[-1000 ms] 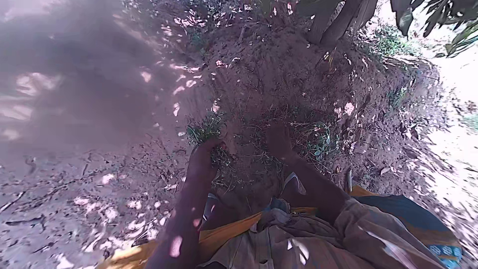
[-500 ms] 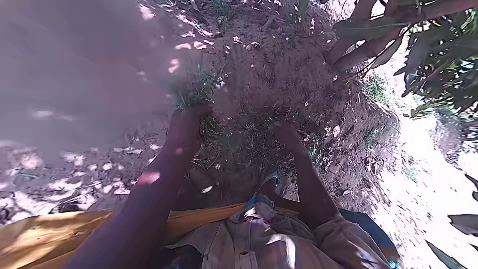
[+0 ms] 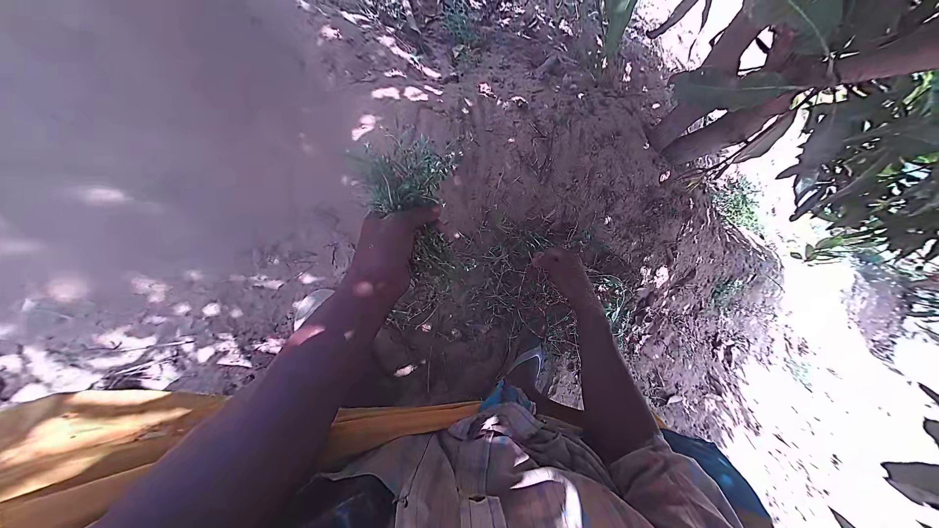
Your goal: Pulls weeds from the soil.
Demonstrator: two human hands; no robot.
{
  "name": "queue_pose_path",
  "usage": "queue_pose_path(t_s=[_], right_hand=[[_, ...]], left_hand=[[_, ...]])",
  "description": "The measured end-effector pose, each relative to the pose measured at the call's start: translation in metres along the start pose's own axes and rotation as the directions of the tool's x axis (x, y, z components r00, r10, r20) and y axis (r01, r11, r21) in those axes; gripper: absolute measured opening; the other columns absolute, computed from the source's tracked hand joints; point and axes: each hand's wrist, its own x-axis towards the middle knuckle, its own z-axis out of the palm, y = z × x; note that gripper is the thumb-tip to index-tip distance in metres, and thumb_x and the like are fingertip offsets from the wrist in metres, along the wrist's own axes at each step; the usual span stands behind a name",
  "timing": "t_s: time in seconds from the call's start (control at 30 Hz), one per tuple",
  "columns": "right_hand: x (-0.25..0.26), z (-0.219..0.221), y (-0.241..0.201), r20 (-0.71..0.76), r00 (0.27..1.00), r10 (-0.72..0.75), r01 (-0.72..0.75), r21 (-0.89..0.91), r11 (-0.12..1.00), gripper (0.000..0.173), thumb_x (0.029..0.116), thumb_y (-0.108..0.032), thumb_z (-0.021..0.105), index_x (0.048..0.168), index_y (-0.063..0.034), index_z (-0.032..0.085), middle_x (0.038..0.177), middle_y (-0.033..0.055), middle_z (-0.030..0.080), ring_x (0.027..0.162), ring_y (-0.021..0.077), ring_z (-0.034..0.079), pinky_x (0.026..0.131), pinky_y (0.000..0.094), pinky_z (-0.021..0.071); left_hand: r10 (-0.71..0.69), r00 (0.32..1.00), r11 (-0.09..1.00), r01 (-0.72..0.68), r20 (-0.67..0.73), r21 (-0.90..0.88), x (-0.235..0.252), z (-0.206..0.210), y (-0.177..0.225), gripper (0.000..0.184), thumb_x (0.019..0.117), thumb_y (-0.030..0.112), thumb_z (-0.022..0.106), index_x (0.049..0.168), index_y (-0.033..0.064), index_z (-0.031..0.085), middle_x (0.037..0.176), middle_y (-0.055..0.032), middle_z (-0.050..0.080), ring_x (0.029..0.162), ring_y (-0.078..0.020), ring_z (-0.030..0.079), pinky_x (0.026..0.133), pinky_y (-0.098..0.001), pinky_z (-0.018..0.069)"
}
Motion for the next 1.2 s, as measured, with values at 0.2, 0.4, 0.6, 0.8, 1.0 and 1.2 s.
queue_pose_path(t_s=[0.2,0.4,0.6,0.8,1.0,1.2], right_hand=[[0.0,0.068,0.0,0.301,0.953,0.033,0.005,-0.127,0.992,0.038,0.1056,-0.018,0.053,0.138,-0.0003,0.062,0.141,0.0239,0.057,0.135,0.0353,0.052,0.115,0.0488,0.0367],[-0.002,0.001,0.0,-0.13,0.991,-0.004,0.054,0.385,0.921,0.034,0.1102,-0.018,0.045,0.105,0.0042,0.07,0.096,0.0118,0.071,0.084,0.015,0.063,0.082,0.0348,0.0524],[-0.007,-0.034,0.012,-0.341,0.938,0.065,0.226,0.741,0.632,0.03,0.1093,-0.012,0.042,0.104,0.0039,0.067,0.094,0.0075,0.071,0.081,0.0121,0.066,0.078,0.0284,0.0564],[-0.013,-0.034,-0.007,-0.262,0.964,-0.051,0.257,0.862,0.437,0.047,0.1125,-0.024,0.027,0.104,0.0001,0.067,0.1,0.01,0.075,0.086,0.0173,0.073,0.078,0.0311,0.0603],[-0.027,-0.024,-0.031,-0.201,0.951,-0.235,0.29,0.844,0.451,0.048,0.1101,-0.019,0.028,0.094,-0.0049,0.07,0.095,0.0062,0.077,0.087,0.0142,0.073,0.078,0.0285,0.0599],[-0.036,0.002,-0.055,-0.208,0.91,-0.358,0.372,0.792,0.485,0.034,0.105,-0.016,0.041,0.103,-0.0046,0.073,0.113,0.0057,0.075,0.11,0.0132,0.067,0.1,0.032,0.0515]], left_hand=[[0.033,0.999,0.999,-0.033,0.017,0.0,-0.004,0.005,-0.003,0.007,0.0986,0.007,0.059,0.105,0.0102,0.06,0.073,0.0027,0.066,0.063,-0.0069,0.066,0.061,-0.0224,0.0561],[0.033,0.999,0.999,-0.033,0.005,0.0,-0.003,0.005,-0.004,0.012,0.0977,0.006,0.06,0.109,0.0097,0.06,0.074,0.0013,0.068,0.065,-0.0082,0.067,0.062,-0.0234,0.0562],[0.001,1.0,0.999,-0.002,0.016,0.034,-0.005,0.006,-0.006,0.009,0.0993,0.007,0.057,0.105,0.0095,0.063,0.075,0.0035,0.068,0.065,-0.0043,0.065,0.06,-0.0204,0.054],[-0.09,0.987,0.989,0.073,0.131,0.13,-0.011,0.007,-0.008,0.016,0.103,0.013,0.053,0.112,0.0071,0.065,0.09,-0.0016,0.069,0.074,-0.0099,0.064,0.067,-0.0255,0.0531],[-0.136,0.964,0.986,0.111,0.227,0.121,-0.012,0.009,-0.007,0.021,0.1041,0.01,0.049,0.111,0.0059,0.068,0.091,-0.0027,0.072,0.073,-0.0098,0.066,0.066,-0.0237,0.0534],[-0.142,0.931,0.99,0.135,0.335,0.046,-0.019,0.01,-0.009,0.024,0.1021,0.007,0.048,0.115,0.0069,0.068,0.097,-0.0057,0.074,0.071,-0.0108,0.067,0.062,-0.023,0.0533]])
